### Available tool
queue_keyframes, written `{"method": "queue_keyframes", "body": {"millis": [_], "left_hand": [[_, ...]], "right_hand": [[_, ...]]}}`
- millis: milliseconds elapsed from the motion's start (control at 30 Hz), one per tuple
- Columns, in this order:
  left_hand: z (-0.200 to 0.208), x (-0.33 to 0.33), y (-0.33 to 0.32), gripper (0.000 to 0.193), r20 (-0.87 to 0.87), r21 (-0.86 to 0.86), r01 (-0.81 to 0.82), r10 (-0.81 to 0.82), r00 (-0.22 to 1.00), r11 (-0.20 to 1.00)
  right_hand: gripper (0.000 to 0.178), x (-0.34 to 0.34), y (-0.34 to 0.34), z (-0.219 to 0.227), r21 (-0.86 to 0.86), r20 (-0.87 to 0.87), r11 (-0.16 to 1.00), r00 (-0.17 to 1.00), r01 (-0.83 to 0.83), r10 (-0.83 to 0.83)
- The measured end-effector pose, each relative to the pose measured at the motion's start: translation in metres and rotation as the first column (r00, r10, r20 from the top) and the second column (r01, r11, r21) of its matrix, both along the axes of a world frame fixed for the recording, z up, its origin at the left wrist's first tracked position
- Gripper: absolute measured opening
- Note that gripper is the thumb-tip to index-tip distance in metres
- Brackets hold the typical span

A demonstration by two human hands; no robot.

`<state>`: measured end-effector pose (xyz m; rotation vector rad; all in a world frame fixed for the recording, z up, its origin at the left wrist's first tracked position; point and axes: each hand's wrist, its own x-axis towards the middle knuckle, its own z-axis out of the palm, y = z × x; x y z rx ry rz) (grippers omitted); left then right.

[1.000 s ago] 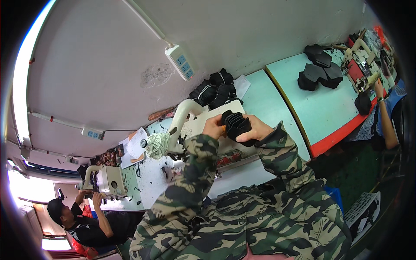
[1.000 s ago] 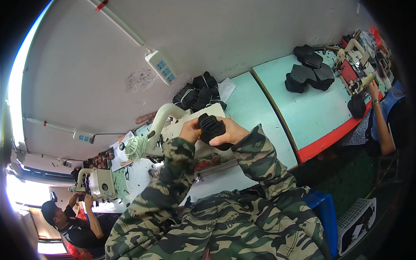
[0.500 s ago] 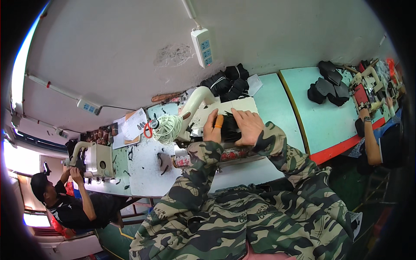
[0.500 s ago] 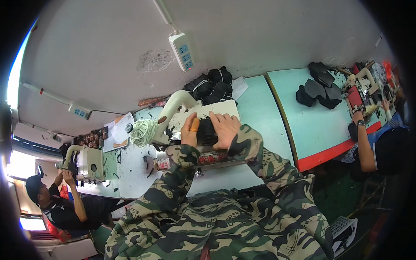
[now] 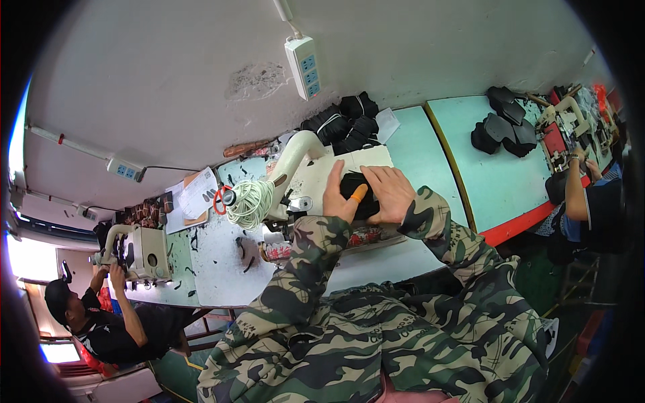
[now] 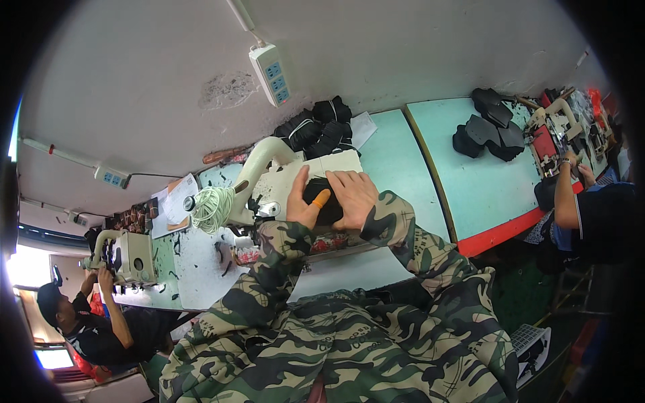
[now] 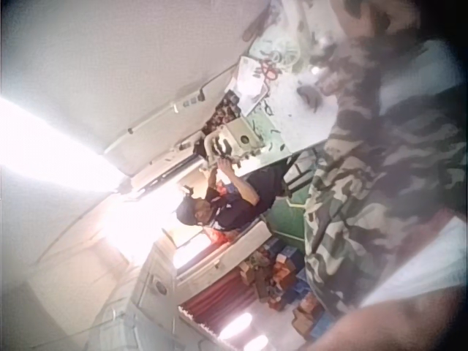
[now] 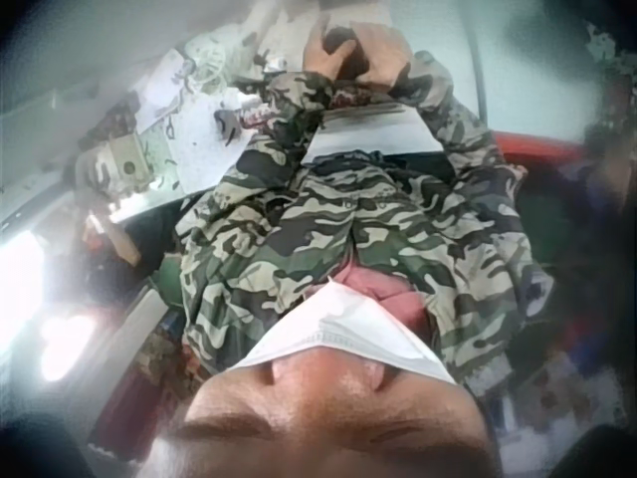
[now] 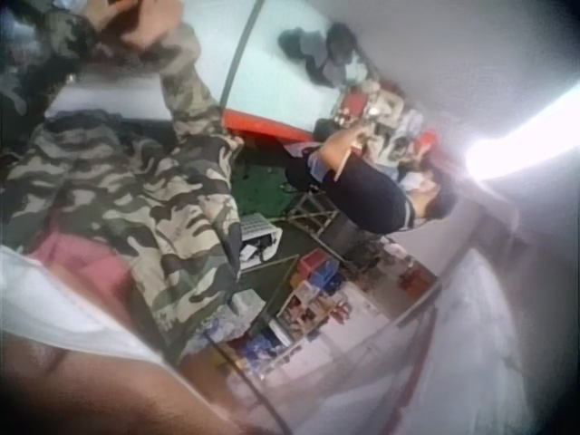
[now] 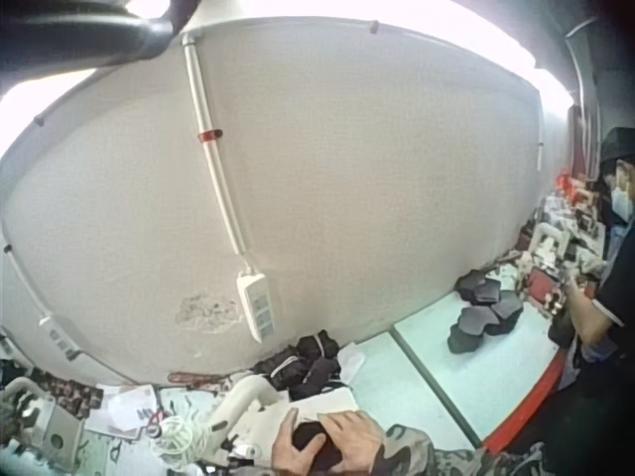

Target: The person handles shoe material pieces by hand, aligning them and feeding them through a skiving machine.

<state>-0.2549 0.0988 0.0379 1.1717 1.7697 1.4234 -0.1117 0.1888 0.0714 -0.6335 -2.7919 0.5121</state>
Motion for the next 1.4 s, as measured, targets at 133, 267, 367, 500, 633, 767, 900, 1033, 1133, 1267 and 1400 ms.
{"method": "queue_keyframes", "body": {"millis": [133, 267, 367, 500, 633, 767, 900, 1033, 1133, 1267, 1400], "left_hand": [[-0.004, 0.006, 0.004, 0.066, -0.093, -0.013, -0.018, 0.017, 0.996, 1.0], [-0.011, 0.015, 0.003, 0.063, -0.153, 0.067, -0.002, 0.012, 0.988, 0.998], [-0.02, 0.018, 0.001, 0.064, -0.261, 0.173, -0.139, 0.182, 0.948, 0.975], [-0.03, 0.024, 0.004, 0.059, -0.133, 0.182, -0.054, 0.079, 0.988, 0.982], [-0.022, 0.03, 0.009, 0.054, -0.143, 0.035, -0.063, 0.067, 0.987, 0.997], [0.006, 0.022, -0.009, 0.056, -0.194, 0.012, 0.005, -0.003, 0.981, 1.0], [0.037, -0.002, -0.064, 0.054, -0.143, -0.091, 0.021, -0.034, 0.989, 0.996], [0.054, -0.036, -0.124, 0.037, -0.234, 0.012, 0.181, -0.174, 0.957, 0.983], [0.039, -0.1, -0.165, 0.018, -0.287, 0.043, -0.028, 0.039, 0.957, 0.999], [-0.034, -0.231, -0.148, 0.018, -0.04, -0.236, -0.315, 0.315, 0.948, 0.919], [-0.119, -0.309, -0.064, 0.019, -0.258, -0.209, -0.058, 0.003, 0.966, 0.976]], "right_hand": [[0.094, -0.007, 0.004, -0.001, -0.01, 0.071, 0.999, 0.997, 0.034, -0.033], [0.094, -0.016, 0.005, 0.004, 0.103, 0.113, 0.993, 0.991, 0.061, -0.073], [0.093, -0.015, 0.006, 0.011, 0.163, 0.218, 0.987, 0.976, -0.005, -0.031], [0.089, -0.016, 0.01, 0.012, 0.177, 0.284, 0.983, 0.959, -0.049, -0.004], [0.082, -0.021, 0.012, 0.005, 0.088, 0.221, 0.996, 0.975, 0.006, -0.025], [0.08, -0.02, 0.016, 0.0, 0.097, 0.178, 0.984, 0.97, 0.148, -0.163], [0.085, -0.018, 0.015, -0.001, -0.012, 0.188, 0.974, 0.957, 0.228, -0.222], [0.064, -0.015, -0.004, 0.013, -0.649, -0.092, 0.717, 0.909, 0.256, -0.407], [0.043, -0.009, -0.054, 0.026, -0.887, -0.252, 0.462, 0.814, 0.022, -0.523], [0.041, -0.012, -0.147, 0.03, -0.859, -0.222, 0.505, 0.948, -0.081, -0.226], [0.076, -0.023, -0.215, 0.047, -0.972, 0.208, 0.032, 0.917, 0.232, -0.342]]}}
